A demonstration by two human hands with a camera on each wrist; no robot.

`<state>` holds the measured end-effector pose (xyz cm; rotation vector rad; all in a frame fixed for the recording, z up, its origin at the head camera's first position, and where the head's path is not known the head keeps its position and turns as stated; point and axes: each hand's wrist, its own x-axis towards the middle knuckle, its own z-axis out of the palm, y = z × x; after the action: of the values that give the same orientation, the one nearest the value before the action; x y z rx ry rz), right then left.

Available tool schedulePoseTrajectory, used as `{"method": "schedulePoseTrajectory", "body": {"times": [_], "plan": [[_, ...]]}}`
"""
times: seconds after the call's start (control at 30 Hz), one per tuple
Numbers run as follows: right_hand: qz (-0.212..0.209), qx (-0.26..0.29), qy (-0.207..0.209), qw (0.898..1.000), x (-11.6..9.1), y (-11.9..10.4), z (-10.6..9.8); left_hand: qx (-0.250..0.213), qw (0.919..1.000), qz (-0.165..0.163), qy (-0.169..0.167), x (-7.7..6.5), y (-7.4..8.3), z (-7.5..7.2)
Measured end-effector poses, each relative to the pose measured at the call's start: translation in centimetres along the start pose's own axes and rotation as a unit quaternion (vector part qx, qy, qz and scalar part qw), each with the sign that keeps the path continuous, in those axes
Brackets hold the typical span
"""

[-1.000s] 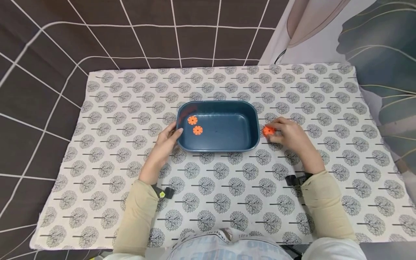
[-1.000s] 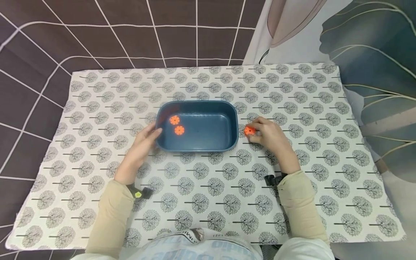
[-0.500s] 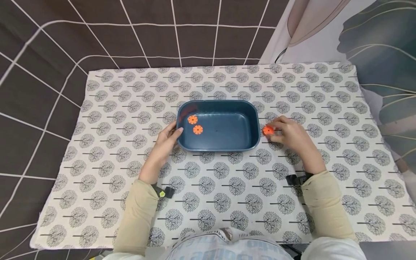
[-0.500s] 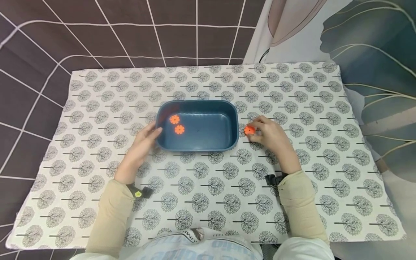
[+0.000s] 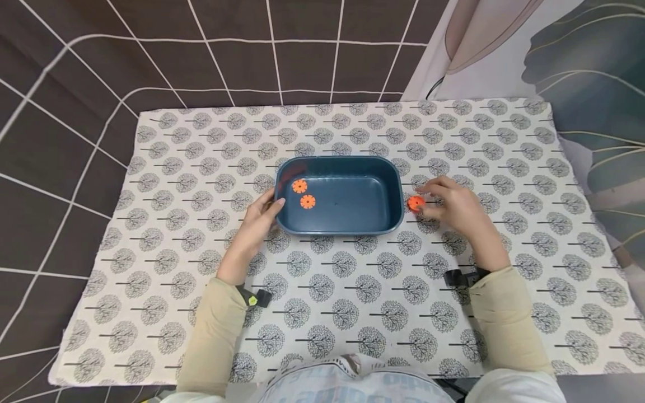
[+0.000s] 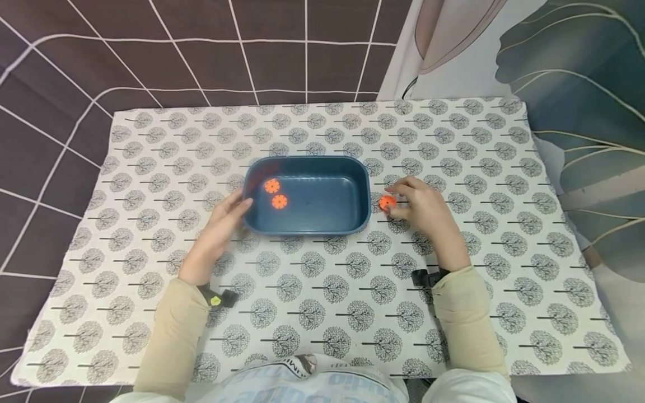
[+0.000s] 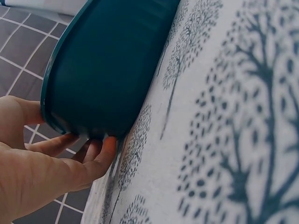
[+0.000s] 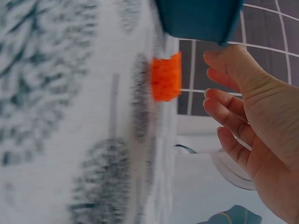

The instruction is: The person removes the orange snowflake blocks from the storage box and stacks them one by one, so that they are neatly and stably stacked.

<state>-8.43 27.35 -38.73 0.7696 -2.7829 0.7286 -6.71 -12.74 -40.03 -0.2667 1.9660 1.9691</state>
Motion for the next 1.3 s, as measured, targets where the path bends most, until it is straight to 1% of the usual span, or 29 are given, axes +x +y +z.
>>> {"method": "schedulePoseTrajectory", "body": {"times": [0.1,0.2,0.37,0.5,0.67,0.83,1.0,1.13,1.3], "plan": [[-0.018,0.001,0.030,0.999,0.3,-0.4,-0.5,-0.004,1.0000,-0.001,0.001,0.0,-0.1,0.0],[-0.020,0.007,0.047,0.999,0.6,-0.8,-1.0,-0.002,1.0000,-0.001,0.000,0.0,-0.2,-0.1],[-0.008,0.026,0.056,0.998,1.4,-1.9,-1.1,-0.003,1.0000,-0.002,0.000,-0.1,-0.2,-0.2],[-0.007,0.043,0.056,0.997,2.5,-2.8,-0.5,-0.006,1.0000,0.000,0.000,-0.1,-0.2,-0.2],[-0.018,0.076,0.039,0.996,3.8,-4.0,1.0,-0.005,1.0000,0.004,0.000,-0.2,-0.3,-0.2],[-0.019,0.100,0.017,0.995,5.2,-5.5,2.6,-0.009,0.9999,0.006,-0.005,-0.2,-0.3,-0.2],[-0.019,0.114,-0.012,0.993,6.5,-6.7,3.6,-0.001,0.9999,0.008,-0.010,0.0,-0.4,-0.2],[-0.019,0.124,-0.022,0.992,7.3,-7.4,4.3,-0.001,0.9999,0.008,-0.013,0.1,-0.4,-0.1],[-0.034,0.139,-0.036,0.989,8.7,-8.6,5.2,-0.005,0.9999,0.013,-0.007,0.4,-0.3,-0.2]]}}
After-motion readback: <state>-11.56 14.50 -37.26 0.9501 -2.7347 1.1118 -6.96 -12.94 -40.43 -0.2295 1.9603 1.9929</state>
